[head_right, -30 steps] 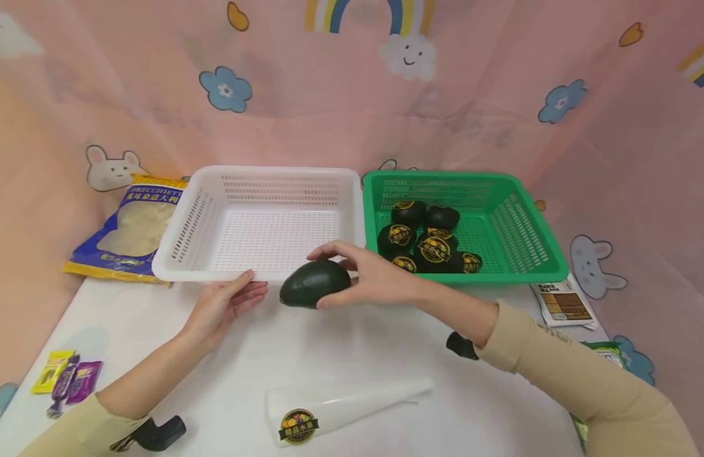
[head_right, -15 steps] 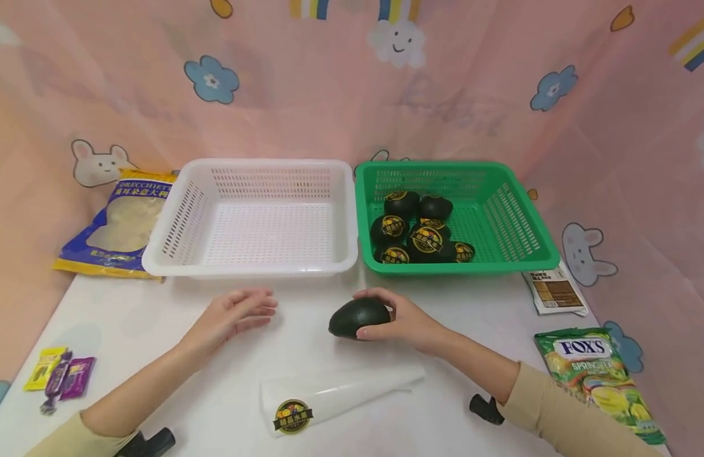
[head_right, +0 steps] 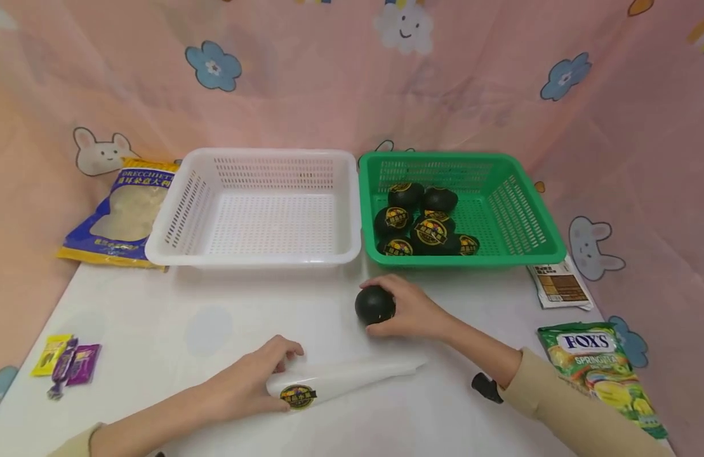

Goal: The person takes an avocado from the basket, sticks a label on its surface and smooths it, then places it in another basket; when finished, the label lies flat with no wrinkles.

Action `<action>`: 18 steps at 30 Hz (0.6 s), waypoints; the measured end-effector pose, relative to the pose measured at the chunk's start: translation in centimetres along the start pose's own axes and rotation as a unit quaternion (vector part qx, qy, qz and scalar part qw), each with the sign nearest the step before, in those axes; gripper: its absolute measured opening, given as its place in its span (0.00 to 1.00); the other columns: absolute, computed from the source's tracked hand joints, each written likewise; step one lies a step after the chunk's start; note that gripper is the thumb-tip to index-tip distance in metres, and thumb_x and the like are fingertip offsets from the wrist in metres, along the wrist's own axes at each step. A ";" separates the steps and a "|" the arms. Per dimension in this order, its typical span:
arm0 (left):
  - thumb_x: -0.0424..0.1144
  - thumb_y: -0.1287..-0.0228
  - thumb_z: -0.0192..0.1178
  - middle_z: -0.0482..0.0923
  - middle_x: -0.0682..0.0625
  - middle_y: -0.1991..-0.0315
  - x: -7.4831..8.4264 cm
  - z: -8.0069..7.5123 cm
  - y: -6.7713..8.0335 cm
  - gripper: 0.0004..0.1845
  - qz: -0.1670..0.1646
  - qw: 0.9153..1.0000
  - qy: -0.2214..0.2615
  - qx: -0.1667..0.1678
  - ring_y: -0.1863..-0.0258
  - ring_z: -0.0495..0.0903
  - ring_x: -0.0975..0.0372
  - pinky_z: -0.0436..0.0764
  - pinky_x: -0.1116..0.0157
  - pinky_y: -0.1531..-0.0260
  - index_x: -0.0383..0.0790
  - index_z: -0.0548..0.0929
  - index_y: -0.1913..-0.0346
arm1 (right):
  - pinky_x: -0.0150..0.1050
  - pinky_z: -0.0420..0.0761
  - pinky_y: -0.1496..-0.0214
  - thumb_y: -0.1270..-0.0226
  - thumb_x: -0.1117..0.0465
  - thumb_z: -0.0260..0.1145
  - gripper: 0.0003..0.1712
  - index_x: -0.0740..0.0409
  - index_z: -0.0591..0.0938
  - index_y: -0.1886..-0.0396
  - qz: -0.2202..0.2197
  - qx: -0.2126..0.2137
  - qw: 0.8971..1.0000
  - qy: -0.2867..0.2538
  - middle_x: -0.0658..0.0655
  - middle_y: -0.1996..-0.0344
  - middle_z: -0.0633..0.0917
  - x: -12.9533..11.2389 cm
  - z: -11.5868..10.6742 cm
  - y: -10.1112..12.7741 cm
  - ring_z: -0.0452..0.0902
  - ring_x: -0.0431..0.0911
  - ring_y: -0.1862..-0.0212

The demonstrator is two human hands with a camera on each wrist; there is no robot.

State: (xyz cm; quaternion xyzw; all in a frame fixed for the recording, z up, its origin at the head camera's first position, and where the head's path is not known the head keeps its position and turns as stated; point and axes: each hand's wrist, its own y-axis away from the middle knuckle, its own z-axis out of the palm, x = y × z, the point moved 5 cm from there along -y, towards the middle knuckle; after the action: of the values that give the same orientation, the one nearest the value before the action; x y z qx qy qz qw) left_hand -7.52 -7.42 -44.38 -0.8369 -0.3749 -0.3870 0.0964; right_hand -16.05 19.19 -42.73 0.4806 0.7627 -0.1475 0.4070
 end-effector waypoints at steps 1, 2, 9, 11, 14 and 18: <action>0.38 0.49 0.76 0.71 0.57 0.53 -0.1 -0.1 -0.2 0.33 0.004 1.000 0.018 0.003 0.56 0.74 0.67 0.78 0.69 0.55 0.43 0.69 0.42 | 0.48 0.78 0.47 0.54 0.51 0.81 0.44 0.49 0.73 0.35 -0.018 0.001 0.999 0.035 0.51 0.42 0.77 -0.3 0.2 -0.3 0.73 0.49 0.43; 0.37 0.48 0.75 0.72 0.59 0.55 -0.3 -0.2 -0.5 0.30 0.009 0.999 0.036 0.004 0.57 0.74 0.68 0.78 0.70 0.56 0.45 0.71 0.44 | 0.48 0.77 0.47 0.55 0.51 0.80 0.45 0.50 0.72 0.34 -0.032 -0.001 0.997 0.065 0.51 0.43 0.77 -0.5 0.4 -0.6 0.74 0.48 0.44; 0.37 0.42 0.71 0.83 0.63 0.66 -0.6 -1.0 -2.0 0.11 0.034 0.991 0.128 0.014 0.70 0.76 0.74 0.77 0.73 0.67 0.50 0.81 0.58 | 0.48 0.74 0.40 0.53 0.55 0.80 0.45 0.56 0.69 0.36 -0.085 -0.044 0.990 0.100 0.51 0.43 0.77 -1.8 2.3 -2.1 0.73 0.45 0.42; 0.39 0.41 0.70 0.83 0.63 0.71 -0.8 -1.2 -2.2 0.07 0.024 0.990 0.140 0.021 0.78 0.70 0.75 0.71 0.75 0.75 0.51 0.85 0.60 | 0.48 0.74 0.40 0.52 0.55 0.79 0.43 0.55 0.69 0.36 -0.091 -0.055 0.989 0.098 0.51 0.43 0.76 -1.9 2.6 -2.2 0.72 0.45 0.41; 0.42 0.40 0.69 0.82 0.63 0.72 -1.0 -1.6 -2.4 0.03 0.010 0.988 0.150 0.039 0.82 0.62 0.73 0.65 0.75 0.80 0.52 0.87 0.63 | 0.48 0.73 0.39 0.49 0.53 0.78 0.42 0.52 0.69 0.35 -0.084 -0.071 0.990 0.091 0.49 0.41 0.75 -1.7 2.7 -2.3 0.70 0.43 0.40; 0.44 0.39 0.68 0.78 0.64 0.77 -1.1 -2.1 -2.6 0.03 -0.001 0.986 0.154 0.068 0.80 0.64 0.72 0.65 0.75 0.79 0.49 0.89 0.65 | 0.48 0.73 0.38 0.47 0.52 0.77 0.41 0.51 0.70 0.34 -0.081 -0.076 0.990 0.085 0.48 0.40 0.74 -1.6 2.8 -2.3 0.69 0.43 0.39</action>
State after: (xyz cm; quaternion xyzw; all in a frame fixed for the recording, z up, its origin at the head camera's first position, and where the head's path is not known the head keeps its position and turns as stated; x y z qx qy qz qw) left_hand -11.03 -7.19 -44.10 -0.7587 -0.3818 -0.4845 0.2096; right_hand -16.39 15.35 -43.64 0.3955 0.8399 -0.0802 0.3630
